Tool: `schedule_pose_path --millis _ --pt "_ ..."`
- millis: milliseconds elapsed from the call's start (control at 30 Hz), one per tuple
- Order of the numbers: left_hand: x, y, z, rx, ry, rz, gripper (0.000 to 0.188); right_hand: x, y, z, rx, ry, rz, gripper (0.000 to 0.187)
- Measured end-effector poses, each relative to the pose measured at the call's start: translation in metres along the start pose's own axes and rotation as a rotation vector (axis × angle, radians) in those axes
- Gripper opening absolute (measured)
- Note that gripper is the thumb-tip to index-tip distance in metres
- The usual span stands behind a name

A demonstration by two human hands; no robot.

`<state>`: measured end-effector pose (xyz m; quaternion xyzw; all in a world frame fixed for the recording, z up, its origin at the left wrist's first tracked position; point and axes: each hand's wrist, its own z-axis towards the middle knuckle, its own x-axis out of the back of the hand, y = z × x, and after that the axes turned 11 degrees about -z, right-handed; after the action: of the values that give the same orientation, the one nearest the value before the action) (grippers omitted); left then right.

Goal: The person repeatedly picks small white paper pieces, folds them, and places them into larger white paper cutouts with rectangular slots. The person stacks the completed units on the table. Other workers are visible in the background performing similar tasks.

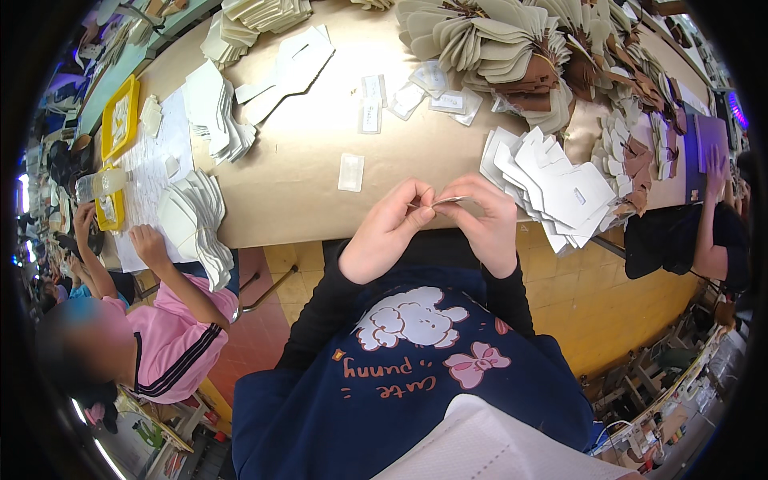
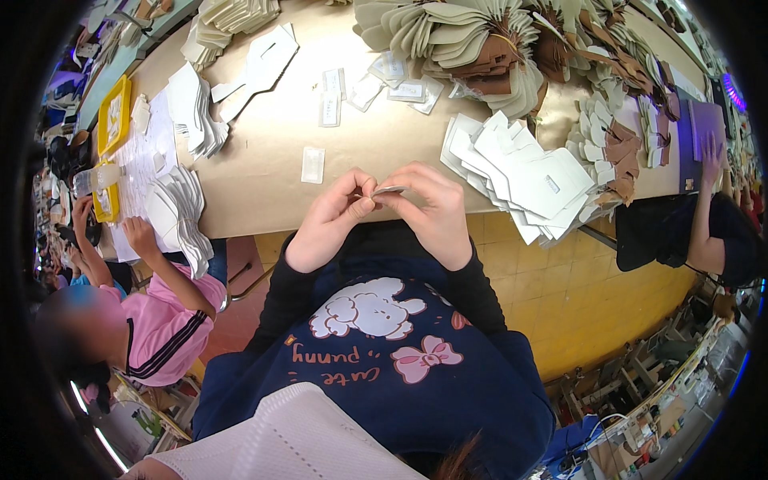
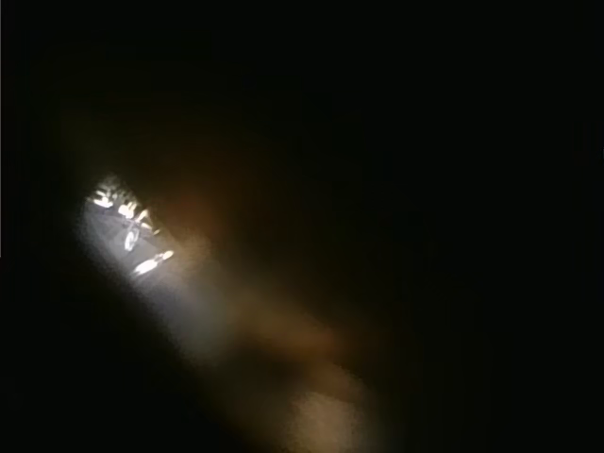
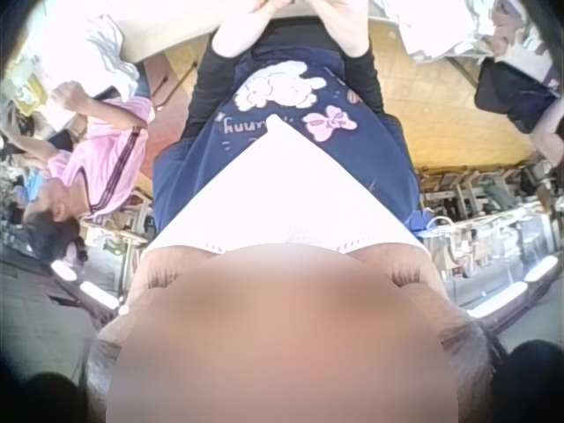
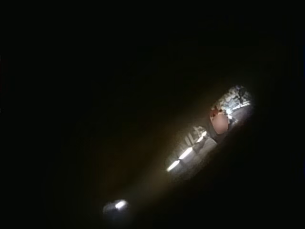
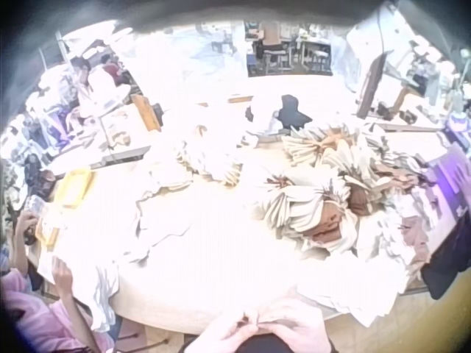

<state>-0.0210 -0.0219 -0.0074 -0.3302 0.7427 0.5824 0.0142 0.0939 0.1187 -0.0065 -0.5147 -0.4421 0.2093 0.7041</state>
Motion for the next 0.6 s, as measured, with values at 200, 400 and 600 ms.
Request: schedule_pose_path --millis 200,400,600 --pt "-0.005 0.002 -0.002 -0.032 0.024 0.011 0.003 0.0 0.002 0.002 0.048 0.076 -0.111 0.015" --pt "-0.005 0.005 0.0 -0.053 0.116 0.156 0.005 -0.009 -0.001 -0.001 0.06 0.186 -0.272 0.012" --pt "0.0 0.011 -0.009 -0.256 -0.083 -0.35 0.013 -0.004 0.005 0.003 -0.237 0.215 -0.06 0.011"
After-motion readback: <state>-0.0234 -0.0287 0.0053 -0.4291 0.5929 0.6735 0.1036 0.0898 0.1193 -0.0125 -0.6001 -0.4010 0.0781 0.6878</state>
